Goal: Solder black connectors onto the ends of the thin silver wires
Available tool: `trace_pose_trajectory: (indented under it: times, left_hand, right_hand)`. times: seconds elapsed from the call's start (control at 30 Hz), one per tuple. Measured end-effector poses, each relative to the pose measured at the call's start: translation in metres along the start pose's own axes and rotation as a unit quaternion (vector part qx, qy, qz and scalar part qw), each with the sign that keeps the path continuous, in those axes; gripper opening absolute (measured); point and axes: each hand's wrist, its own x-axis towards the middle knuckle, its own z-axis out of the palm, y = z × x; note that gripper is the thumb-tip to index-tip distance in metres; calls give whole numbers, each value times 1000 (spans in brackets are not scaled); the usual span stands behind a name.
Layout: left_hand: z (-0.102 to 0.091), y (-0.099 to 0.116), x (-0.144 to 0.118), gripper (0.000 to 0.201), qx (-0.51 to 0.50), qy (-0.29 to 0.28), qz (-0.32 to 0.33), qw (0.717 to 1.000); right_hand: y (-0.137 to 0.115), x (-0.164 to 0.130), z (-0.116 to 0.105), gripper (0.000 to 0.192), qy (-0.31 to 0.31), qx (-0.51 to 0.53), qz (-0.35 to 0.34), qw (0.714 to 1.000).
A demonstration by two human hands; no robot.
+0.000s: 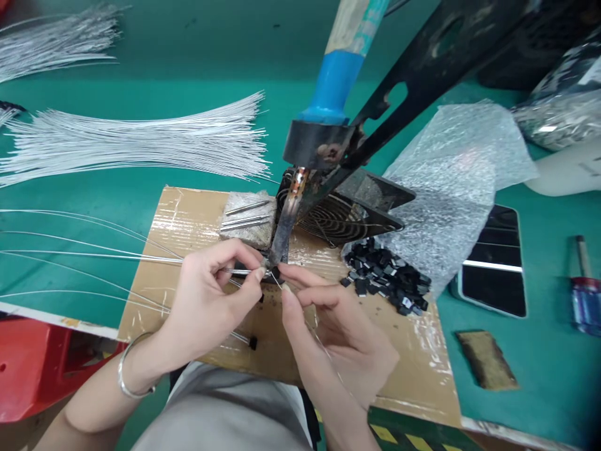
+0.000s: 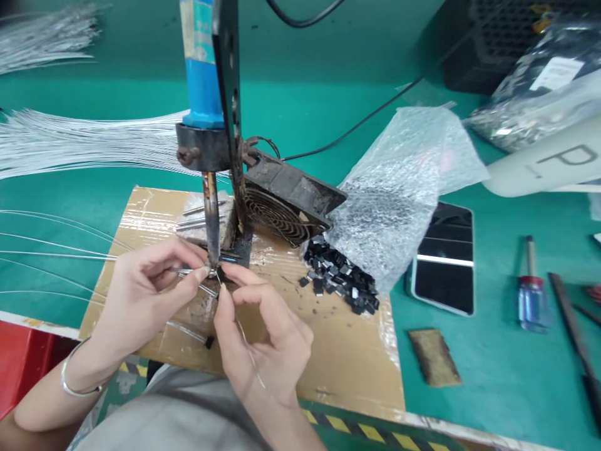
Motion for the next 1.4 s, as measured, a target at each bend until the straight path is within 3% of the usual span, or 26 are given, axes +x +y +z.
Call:
trace_pose_trajectory:
  times: [1.4]
  left_hand:
    - [0,-2,0,10,-6,2,3,1000]
  right_hand:
    - [-2,-1,-1,18,-4,-3,-23,1000]
